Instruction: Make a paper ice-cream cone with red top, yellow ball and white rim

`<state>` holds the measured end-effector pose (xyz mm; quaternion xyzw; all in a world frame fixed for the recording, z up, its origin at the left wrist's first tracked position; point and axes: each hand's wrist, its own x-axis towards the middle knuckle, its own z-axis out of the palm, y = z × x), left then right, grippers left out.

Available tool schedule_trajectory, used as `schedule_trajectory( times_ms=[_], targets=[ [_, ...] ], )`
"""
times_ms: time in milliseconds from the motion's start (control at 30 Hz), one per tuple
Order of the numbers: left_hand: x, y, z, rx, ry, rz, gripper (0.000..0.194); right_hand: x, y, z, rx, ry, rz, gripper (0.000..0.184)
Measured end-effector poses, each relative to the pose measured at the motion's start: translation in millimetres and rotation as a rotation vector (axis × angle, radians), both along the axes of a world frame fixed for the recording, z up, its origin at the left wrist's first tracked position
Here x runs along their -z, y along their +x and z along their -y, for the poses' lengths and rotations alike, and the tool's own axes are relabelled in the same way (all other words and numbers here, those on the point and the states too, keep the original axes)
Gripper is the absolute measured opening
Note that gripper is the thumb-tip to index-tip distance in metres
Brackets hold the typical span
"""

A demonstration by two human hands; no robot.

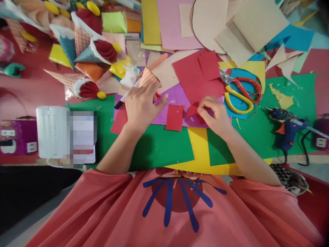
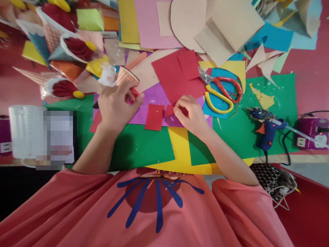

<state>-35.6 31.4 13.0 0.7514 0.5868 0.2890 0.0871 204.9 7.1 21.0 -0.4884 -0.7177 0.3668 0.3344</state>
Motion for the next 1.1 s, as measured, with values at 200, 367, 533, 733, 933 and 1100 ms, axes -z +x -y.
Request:
schedule_trajectory(
  times_ms=[200, 367, 533, 733, 933, 1100],
  targets=[
    [13.4, 1, -1, -0.021, -0.066, 0.207, 0.010, 11.2, 3, -2, 0.031, 0.086, 0.219, 0.017],
    [-0.7, 11, 8, 0.221, -0.182, 0.442, 0.013, 2.2, 1, 1, 0.124, 0.167, 0.203, 0.016],
    [-12.6, 27, 28, 0.529, -0.258, 0.536, 0.020, -4.8, -9, 12, -0.022, 0.155, 0.070, 0.021],
    [-5.9, 32, 34, 0.515, -0.244, 0.619, 0.019, -1.4, -12, 15, -0.028, 0.177, -0.008, 0.019],
    [-0.3, 31, 26, 0.471, -0.095, 0.523, 0.022, 3.2, -13, 12, -0.159, 0.305, 0.048, 0.017],
    [-2.3, 34, 28, 0.515, -0.277, 0.546, 0.024, -2.4, -11, 15, -0.157, 0.284, 0.128, 0.023]
  ],
)
